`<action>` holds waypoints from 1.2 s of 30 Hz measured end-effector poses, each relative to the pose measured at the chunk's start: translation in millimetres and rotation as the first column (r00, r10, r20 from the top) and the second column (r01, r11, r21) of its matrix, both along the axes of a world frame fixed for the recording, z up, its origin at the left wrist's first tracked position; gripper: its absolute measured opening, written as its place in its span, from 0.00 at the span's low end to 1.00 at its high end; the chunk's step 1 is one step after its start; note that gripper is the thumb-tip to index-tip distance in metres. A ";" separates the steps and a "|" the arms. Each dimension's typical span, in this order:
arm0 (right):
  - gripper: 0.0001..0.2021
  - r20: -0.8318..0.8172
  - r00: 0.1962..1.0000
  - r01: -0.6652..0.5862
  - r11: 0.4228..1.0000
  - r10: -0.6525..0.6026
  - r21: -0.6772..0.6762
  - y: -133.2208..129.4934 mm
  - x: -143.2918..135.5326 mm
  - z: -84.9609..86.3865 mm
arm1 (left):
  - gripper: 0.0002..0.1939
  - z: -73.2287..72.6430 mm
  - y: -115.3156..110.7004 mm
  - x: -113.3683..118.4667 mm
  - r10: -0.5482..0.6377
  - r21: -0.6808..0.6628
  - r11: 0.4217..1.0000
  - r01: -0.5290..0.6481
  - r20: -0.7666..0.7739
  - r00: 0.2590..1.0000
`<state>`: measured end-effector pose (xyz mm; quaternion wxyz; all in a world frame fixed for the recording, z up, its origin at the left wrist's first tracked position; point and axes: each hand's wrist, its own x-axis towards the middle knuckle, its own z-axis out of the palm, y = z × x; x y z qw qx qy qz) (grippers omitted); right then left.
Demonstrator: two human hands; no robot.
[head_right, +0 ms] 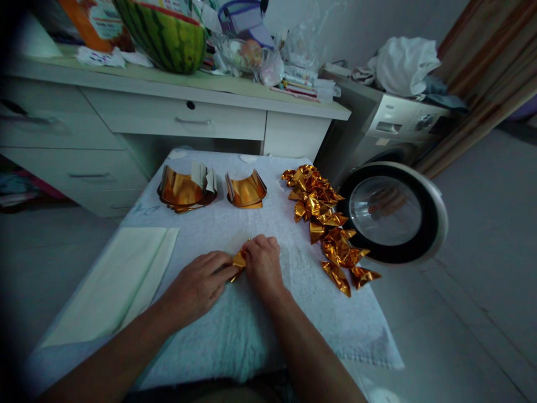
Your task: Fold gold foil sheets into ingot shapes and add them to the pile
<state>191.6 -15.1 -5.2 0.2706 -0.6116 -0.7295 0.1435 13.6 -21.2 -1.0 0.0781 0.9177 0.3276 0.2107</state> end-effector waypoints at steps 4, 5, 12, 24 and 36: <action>0.12 -0.029 0.997 -0.077 0.997 0.077 -0.010 1.2 0.8 1.1 | 0.12 -2.5 -0.1 1.1 -0.043 0.032 0.999 0.041 0.059 0.997; 0.12 -0.027 0.996 -0.087 0.996 0.087 -0.008 1.5 1.3 1.2 | 0.11 -3.3 -0.2 1.3 -0.051 0.034 0.998 0.049 0.068 0.996; 0.17 0.046 0.991 -0.121 0.983 0.128 -0.142 -6.7 7.3 14.5 | 0.07 -5.5 -0.3 -0.8 0.034 -0.114 0.993 -0.020 0.128 0.991; 0.07 0.035 0.998 -0.037 0.972 0.046 -0.233 -21.2 -1.9 18.2 | 0.03 -6.0 4.0 -2.7 0.121 -0.208 0.974 -0.094 0.120 0.985; 0.04 0.042 0.999 0.023 0.969 -0.013 -0.247 -21.0 -8.1 22.4 | 0.04 -2.5 4.4 -8.3 0.243 -0.320 0.927 -0.197 0.111 0.964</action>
